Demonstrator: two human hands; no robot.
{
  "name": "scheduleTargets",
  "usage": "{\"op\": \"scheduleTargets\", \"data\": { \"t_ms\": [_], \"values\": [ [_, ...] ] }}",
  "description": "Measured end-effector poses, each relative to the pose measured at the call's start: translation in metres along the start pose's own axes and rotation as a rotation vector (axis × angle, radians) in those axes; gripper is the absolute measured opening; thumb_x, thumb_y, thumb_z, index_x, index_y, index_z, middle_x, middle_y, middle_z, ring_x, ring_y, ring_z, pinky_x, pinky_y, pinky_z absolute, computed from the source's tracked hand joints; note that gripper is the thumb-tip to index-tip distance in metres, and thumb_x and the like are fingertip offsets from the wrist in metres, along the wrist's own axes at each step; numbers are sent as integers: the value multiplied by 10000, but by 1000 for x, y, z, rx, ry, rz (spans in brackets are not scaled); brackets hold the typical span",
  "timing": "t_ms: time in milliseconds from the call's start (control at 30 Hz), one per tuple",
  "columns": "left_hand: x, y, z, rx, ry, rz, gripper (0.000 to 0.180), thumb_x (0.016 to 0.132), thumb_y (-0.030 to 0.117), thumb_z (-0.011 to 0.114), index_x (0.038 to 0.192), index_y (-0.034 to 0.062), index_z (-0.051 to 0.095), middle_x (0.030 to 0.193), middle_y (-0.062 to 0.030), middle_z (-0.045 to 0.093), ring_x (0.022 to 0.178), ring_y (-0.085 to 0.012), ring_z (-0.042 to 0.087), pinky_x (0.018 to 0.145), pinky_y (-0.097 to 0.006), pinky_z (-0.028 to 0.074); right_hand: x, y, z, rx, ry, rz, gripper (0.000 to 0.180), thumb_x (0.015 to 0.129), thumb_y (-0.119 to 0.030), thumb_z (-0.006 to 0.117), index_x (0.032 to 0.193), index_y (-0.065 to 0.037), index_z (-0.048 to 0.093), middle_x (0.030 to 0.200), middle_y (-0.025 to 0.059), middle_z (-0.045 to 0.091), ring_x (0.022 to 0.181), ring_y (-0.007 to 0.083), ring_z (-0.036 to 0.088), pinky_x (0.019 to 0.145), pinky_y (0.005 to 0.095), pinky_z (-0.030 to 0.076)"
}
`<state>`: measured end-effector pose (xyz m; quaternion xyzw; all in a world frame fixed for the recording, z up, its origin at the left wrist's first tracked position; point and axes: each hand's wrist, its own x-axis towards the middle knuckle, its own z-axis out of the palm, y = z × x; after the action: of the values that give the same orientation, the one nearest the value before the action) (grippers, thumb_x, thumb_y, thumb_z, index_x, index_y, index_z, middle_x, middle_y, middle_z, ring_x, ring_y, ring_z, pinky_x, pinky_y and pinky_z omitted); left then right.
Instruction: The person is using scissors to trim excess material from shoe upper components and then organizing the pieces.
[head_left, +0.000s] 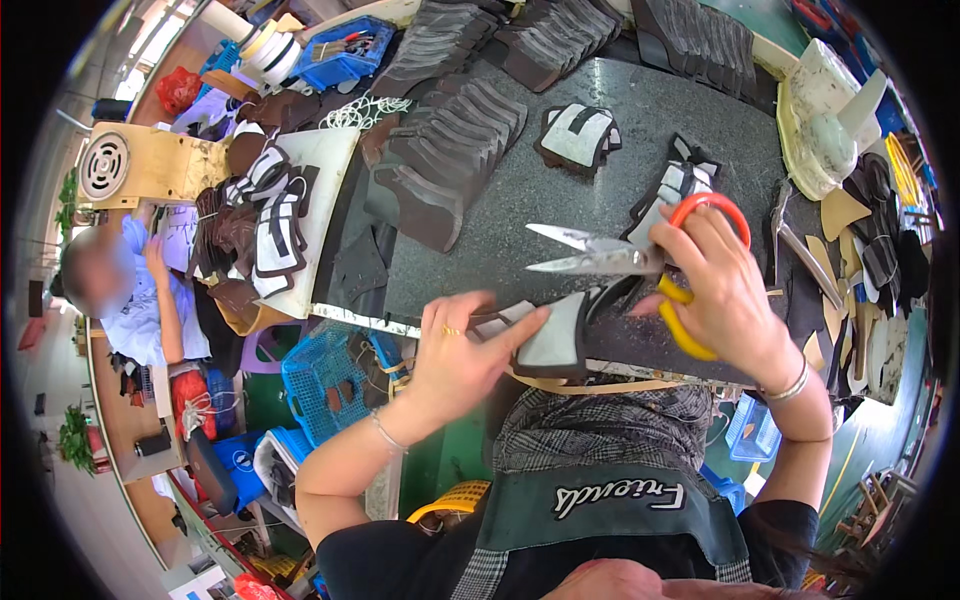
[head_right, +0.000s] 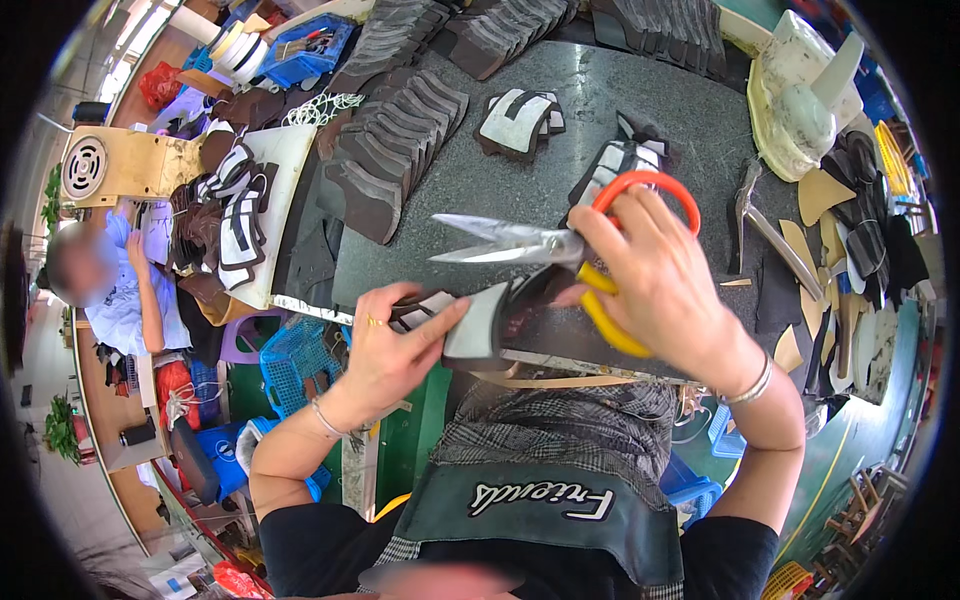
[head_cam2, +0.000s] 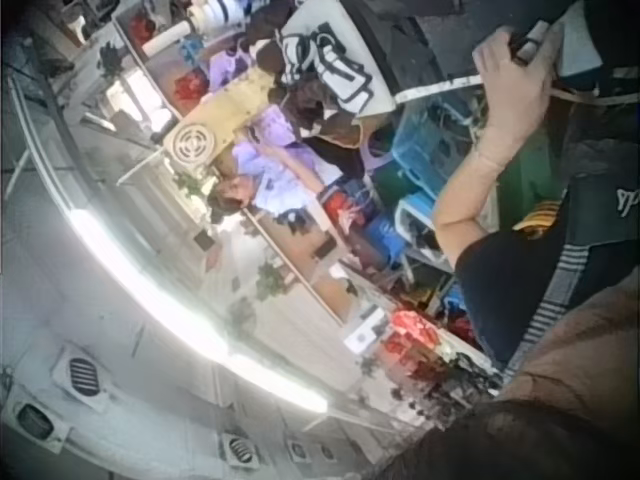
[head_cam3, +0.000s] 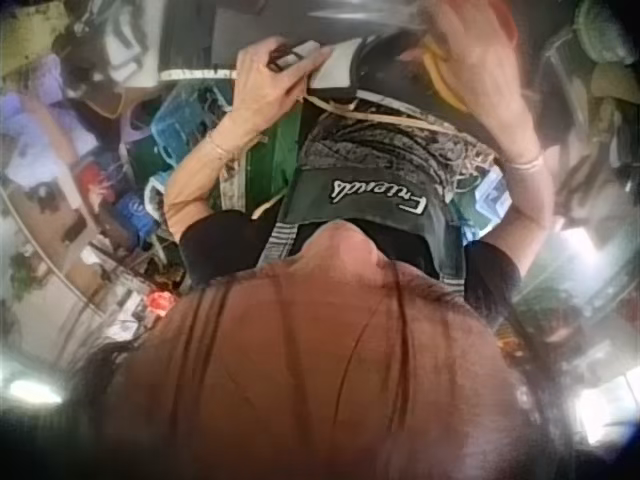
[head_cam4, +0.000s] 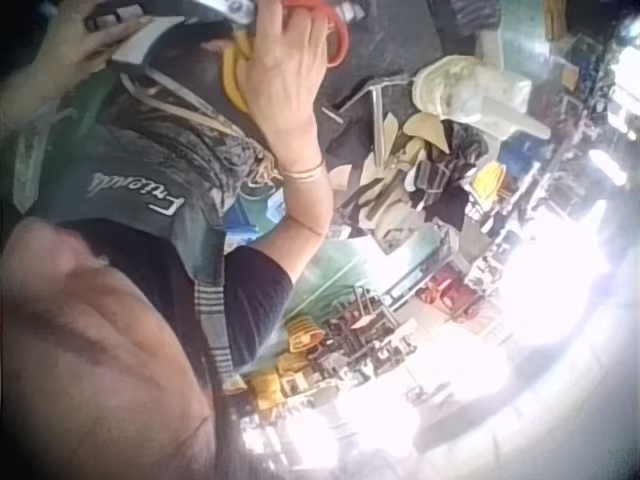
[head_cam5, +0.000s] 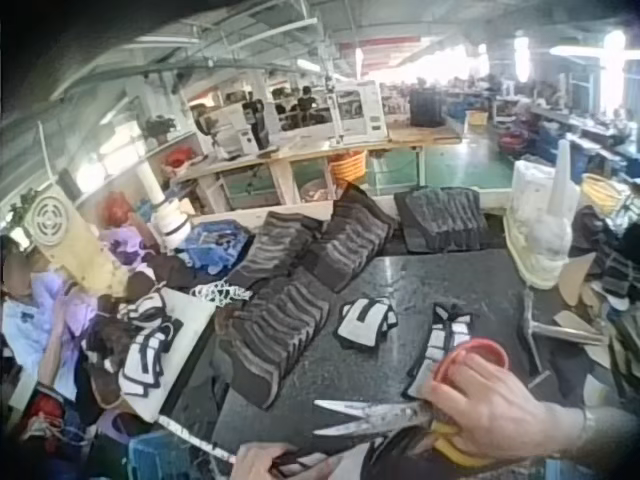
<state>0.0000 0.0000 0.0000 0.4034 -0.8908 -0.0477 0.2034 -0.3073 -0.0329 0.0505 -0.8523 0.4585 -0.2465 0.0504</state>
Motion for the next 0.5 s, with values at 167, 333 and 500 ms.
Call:
{"op": "scheduleTargets", "data": {
  "t_ms": [167, 333, 500],
  "values": [
    [18, -6, -41, 604, 447, 305, 351, 721, 284, 786, 1066, 345, 759, 943, 19, 346, 912, -183, 364, 750, -343, 312, -1, 28, 0, -68, -5, 167, 502, 704, -201, 823, 1110, -57, 564, 918, 140, 602, 918, 318, 614, 731, 424, 508],
    [-9, -25, -9, 529, 104, 449, 157, 794, 337, 729, 936, 271, 723, 1007, 82, 510, 908, -139, 387, 759, -314, 279, -31, 34, 7, -187, -78, 197, 505, 726, -210, 816, 1145, -62, 576, 879, 141, 605, 825, 333, 620, 714, 425, 514],
    [-11, -16, -25, 307, -120, 427, 293, 783, 228, 694, 1069, 169, 671, 1114, 17, 556, 912, -160, 461, 817, -341, 345, -35, -27, -24, 493, 135, 383, 542, 847, -283, 784, 1231, 11, 540, 779, 87, 636, 634, 113, 631, 586, 239, 484]
  ]
}}
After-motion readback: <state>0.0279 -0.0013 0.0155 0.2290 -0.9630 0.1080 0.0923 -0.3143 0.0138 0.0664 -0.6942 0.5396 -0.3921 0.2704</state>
